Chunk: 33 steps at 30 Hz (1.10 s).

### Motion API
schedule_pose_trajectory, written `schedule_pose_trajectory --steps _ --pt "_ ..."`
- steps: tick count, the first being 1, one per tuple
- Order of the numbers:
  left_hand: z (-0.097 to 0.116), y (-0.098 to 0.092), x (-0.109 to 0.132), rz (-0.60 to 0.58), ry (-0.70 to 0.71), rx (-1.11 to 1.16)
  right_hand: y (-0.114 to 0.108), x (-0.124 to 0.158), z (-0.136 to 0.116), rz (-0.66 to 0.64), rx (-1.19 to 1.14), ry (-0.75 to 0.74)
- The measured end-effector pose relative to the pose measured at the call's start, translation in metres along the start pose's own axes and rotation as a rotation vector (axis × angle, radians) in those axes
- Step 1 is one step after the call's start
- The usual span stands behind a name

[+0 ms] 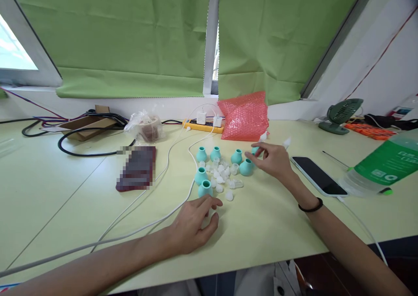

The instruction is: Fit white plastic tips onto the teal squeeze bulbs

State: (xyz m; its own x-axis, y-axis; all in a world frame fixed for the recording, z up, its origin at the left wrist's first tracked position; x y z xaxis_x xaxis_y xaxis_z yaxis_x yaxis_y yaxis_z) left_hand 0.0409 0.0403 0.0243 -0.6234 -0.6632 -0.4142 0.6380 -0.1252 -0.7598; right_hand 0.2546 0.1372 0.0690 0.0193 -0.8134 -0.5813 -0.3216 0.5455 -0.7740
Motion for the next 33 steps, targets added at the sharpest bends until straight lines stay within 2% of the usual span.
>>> schedule_pose_trajectory --steps 3,5,6,8,12,14,15,17,19,20,22,24,26,28,30,33 --pt "0.0 0.002 0.001 -0.005 0.024 -0.028 -0.023 -0.007 0.016 0.27 0.146 0.055" --pt "0.0 0.003 0.002 -0.009 0.043 -0.044 -0.032 -0.012 0.034 0.356 0.262 0.118" --pt "0.0 0.004 0.002 -0.01 0.051 -0.051 -0.034 -0.014 0.045 0.358 0.301 0.163" --pt "-0.001 0.005 0.003 -0.013 0.059 -0.065 -0.029 -0.017 0.072 0.258 0.324 0.276" --pt "0.0 0.005 0.003 -0.023 0.063 -0.072 -0.002 -0.015 0.114 -0.142 0.284 0.409" --pt "0.0 0.005 0.003 -0.026 0.062 -0.071 0.004 -0.013 0.12 -0.21 0.288 0.429" --pt "0.0 0.005 0.003 -0.028 0.059 -0.072 0.004 -0.013 0.119 -0.198 0.295 0.435" --pt "0.0 0.005 0.003 -0.026 0.055 -0.071 -0.003 -0.015 0.109 -0.079 0.283 0.42" --pt "0.0 0.004 0.002 -0.022 0.049 -0.06 -0.014 -0.017 0.087 0.14 0.174 0.326" --pt "0.0 0.003 0.002 -0.018 0.042 -0.051 -0.02 -0.015 0.072 0.262 0.069 0.245" --pt "0.0 0.001 0.002 -0.013 0.016 -0.021 -0.026 -0.007 0.039 0.425 -0.226 0.063" --pt "-0.002 -0.001 0.001 -0.008 -0.034 0.028 -0.026 0.007 0.011 0.467 -0.545 -0.025" --pt "-0.005 -0.004 0.002 0.034 -0.097 0.122 -0.016 0.019 -0.017 0.31 -0.854 -0.059" --pt "-0.01 -0.007 0.003 0.103 -0.157 0.252 -0.002 0.033 -0.047 0.026 -1.066 -0.071" --pt "-0.013 -0.009 0.004 0.154 -0.18 0.369 0.01 0.05 -0.072 -0.225 -1.17 -0.084" --pt "-0.011 -0.007 0.005 0.135 -0.142 0.426 0.019 0.072 -0.092 -0.409 -1.248 -0.097"
Point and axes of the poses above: each hand's wrist, its own x-axis away from the middle knuckle, its own y-axis out of the palm, z = x × y, the point moved 6 cm from there along -x, towards the middle knuckle
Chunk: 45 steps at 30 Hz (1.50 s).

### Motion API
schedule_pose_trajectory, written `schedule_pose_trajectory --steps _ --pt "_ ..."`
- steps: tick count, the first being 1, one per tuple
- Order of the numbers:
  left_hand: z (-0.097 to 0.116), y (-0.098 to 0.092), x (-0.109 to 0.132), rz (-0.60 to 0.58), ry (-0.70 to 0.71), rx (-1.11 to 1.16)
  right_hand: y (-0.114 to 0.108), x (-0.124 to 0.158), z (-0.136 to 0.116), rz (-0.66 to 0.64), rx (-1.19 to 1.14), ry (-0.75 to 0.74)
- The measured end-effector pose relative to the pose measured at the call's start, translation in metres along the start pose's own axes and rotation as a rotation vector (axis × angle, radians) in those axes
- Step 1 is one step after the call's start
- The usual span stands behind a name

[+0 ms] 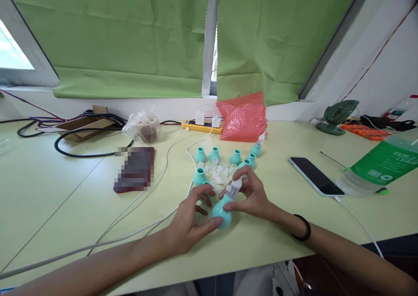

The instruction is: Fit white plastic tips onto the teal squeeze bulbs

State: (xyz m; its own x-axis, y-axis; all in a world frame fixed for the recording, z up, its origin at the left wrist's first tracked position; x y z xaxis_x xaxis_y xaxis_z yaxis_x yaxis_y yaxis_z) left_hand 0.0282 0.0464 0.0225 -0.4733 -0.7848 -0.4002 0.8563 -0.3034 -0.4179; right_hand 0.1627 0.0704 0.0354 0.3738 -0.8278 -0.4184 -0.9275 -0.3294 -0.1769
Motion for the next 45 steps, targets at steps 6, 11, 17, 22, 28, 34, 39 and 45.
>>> schedule_pose_trajectory --steps 6,11,17,22,28,34,39,45 --pt "0.007 0.006 -0.001 -0.106 0.034 -0.102 0.007 0.009 0.007 0.04 -0.013 0.028" --pt "0.007 0.006 -0.003 -0.078 0.037 -0.169 0.005 0.001 0.012 0.022 -0.135 0.163" --pt "0.002 0.004 -0.002 0.016 0.003 -0.311 -0.003 -0.008 0.023 0.021 -0.135 0.343" --pt "0.004 0.004 -0.001 0.022 0.054 -0.32 0.0 -0.009 0.04 -0.128 -0.331 0.499" --pt "0.007 0.003 -0.001 0.048 0.058 -0.278 0.004 -0.008 0.049 -0.205 -0.446 0.59" --pt "0.004 0.002 0.001 0.092 0.118 -0.273 -0.002 -0.01 0.041 -0.141 -0.498 0.646" --pt "0.01 0.003 0.001 0.055 0.156 -0.322 -0.031 -0.019 0.025 0.164 -0.344 0.45" --pt "0.015 0.005 -0.002 -0.032 0.154 -0.386 -0.048 -0.02 0.002 0.314 0.497 0.051"
Point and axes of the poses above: each hand's wrist, its own x-axis away from the middle knuckle, its own y-axis out of the palm, z = x × y, the point moved 6 cm from there along -x, towards the middle knuckle
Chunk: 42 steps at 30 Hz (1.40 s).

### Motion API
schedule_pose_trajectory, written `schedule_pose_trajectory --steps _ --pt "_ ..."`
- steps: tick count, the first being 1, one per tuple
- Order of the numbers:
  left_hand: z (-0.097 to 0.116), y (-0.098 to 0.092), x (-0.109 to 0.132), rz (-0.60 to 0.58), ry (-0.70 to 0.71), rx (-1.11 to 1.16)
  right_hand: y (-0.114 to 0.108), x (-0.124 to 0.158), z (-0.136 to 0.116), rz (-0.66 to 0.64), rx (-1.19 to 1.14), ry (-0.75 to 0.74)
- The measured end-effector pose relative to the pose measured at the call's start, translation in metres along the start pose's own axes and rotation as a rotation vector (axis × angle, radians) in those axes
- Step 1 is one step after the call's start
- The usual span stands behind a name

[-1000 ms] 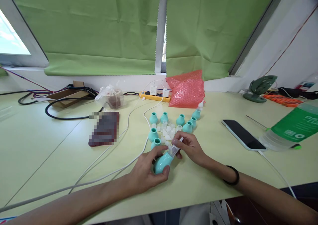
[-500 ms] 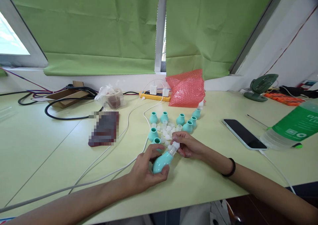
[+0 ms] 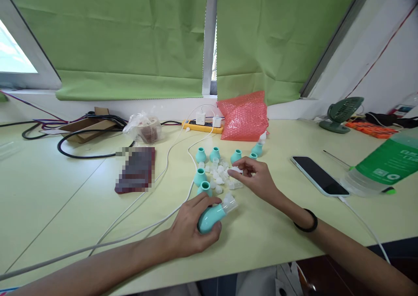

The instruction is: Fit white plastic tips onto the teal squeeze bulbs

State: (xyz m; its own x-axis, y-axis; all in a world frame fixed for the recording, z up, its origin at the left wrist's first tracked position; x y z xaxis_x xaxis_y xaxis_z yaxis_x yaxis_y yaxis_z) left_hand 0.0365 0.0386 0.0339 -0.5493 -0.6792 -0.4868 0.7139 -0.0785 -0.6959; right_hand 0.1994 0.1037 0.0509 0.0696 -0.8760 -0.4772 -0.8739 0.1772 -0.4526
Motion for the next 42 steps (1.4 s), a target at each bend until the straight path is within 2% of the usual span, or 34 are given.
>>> schedule_pose_trajectory --steps 4,9,14,16,19,21,25,27,32,37,42 --pt "-0.003 0.001 0.0 -0.023 -0.036 -0.006 0.008 0.002 -0.002 -0.058 0.365 -0.162" --pt "-0.003 0.001 -0.001 -0.028 -0.032 -0.001 0.021 0.003 0.003 -0.183 0.466 -0.279" --pt "-0.01 0.002 0.0 -0.023 -0.158 0.022 0.024 0.003 0.004 -0.193 0.481 -0.345" --pt "-0.013 0.003 0.0 -0.02 -0.196 0.051 0.02 0.005 -0.003 -0.121 0.445 -0.418" --pt "-0.016 0.003 0.0 0.001 -0.231 0.092 0.008 0.016 -0.022 0.06 0.331 -0.566" --pt "-0.019 0.003 0.001 0.013 -0.274 0.106 0.003 0.026 -0.035 0.123 0.255 -0.65" --pt "-0.02 0.005 0.001 -0.015 -0.288 0.163 0.014 0.042 -0.051 -0.026 0.195 -0.773" --pt "-0.019 0.005 0.001 -0.028 -0.276 0.205 0.02 0.044 -0.052 -0.084 0.154 -0.76" --pt "-0.016 0.008 -0.003 -0.117 -0.241 0.434 0.024 0.04 -0.047 -0.11 -0.019 -0.656" --pt "-0.018 0.015 -0.001 -0.209 -0.345 0.713 0.028 0.041 -0.046 -0.173 -0.1 -0.594" --pt "-0.02 0.019 0.001 -0.224 -0.407 0.86 0.029 0.04 -0.044 -0.135 -0.092 -0.584"
Point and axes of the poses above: each hand's wrist, its own x-axis away from the middle knuckle, its own y-axis out of the palm, z = x × y, the point moved 6 cm from there along -x, towards the middle knuckle
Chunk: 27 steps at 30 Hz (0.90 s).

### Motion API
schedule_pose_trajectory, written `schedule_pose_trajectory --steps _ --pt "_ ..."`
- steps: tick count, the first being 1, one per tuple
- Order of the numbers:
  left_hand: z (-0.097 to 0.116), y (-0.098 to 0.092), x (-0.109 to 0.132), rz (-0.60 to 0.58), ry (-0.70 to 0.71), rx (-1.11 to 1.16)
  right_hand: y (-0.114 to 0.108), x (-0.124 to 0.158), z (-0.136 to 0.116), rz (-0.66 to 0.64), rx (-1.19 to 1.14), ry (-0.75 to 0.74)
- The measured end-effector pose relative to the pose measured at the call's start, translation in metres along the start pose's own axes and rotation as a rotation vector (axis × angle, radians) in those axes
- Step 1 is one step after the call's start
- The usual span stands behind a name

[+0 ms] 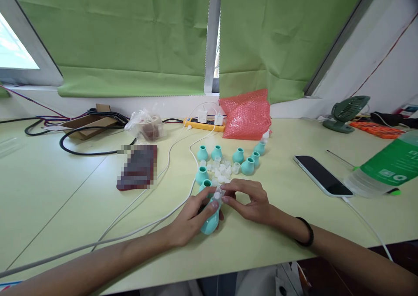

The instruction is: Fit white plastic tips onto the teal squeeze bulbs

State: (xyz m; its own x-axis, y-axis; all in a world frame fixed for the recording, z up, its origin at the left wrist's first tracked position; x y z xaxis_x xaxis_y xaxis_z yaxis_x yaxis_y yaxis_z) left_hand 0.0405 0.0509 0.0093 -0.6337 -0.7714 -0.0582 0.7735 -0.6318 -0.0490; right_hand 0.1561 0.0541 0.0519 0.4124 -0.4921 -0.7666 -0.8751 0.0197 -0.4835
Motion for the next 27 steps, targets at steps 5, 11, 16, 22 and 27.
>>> schedule_pose_trajectory --steps 5,11,16,22,27 --pt "-0.001 -0.004 -0.001 0.039 0.02 0.02 0.0 0.0 0.001 0.019 0.093 -0.005" --pt "-0.001 -0.009 -0.003 0.146 0.027 -0.021 -0.005 0.002 -0.009 0.092 0.168 -0.114" --pt "-0.003 -0.008 -0.006 0.147 0.032 -0.005 -0.004 0.002 -0.008 0.061 0.146 -0.128" --pt "-0.007 -0.009 -0.005 0.165 0.03 -0.013 -0.006 -0.003 -0.005 0.099 -0.005 -0.072" --pt "-0.007 -0.011 -0.004 0.206 0.046 -0.086 -0.007 -0.005 -0.002 0.089 -0.094 -0.017"
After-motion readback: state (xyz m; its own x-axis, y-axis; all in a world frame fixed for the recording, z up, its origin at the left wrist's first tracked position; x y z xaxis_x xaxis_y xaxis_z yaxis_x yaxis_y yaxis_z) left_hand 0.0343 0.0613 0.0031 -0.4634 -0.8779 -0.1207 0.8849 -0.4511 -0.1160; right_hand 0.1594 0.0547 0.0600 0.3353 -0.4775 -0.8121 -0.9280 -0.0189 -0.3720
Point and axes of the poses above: each hand's wrist, its own x-axis away from the middle knuckle, its own y-axis out of the palm, z = x × y, the point moved 6 cm from there along -x, towards the middle knuckle
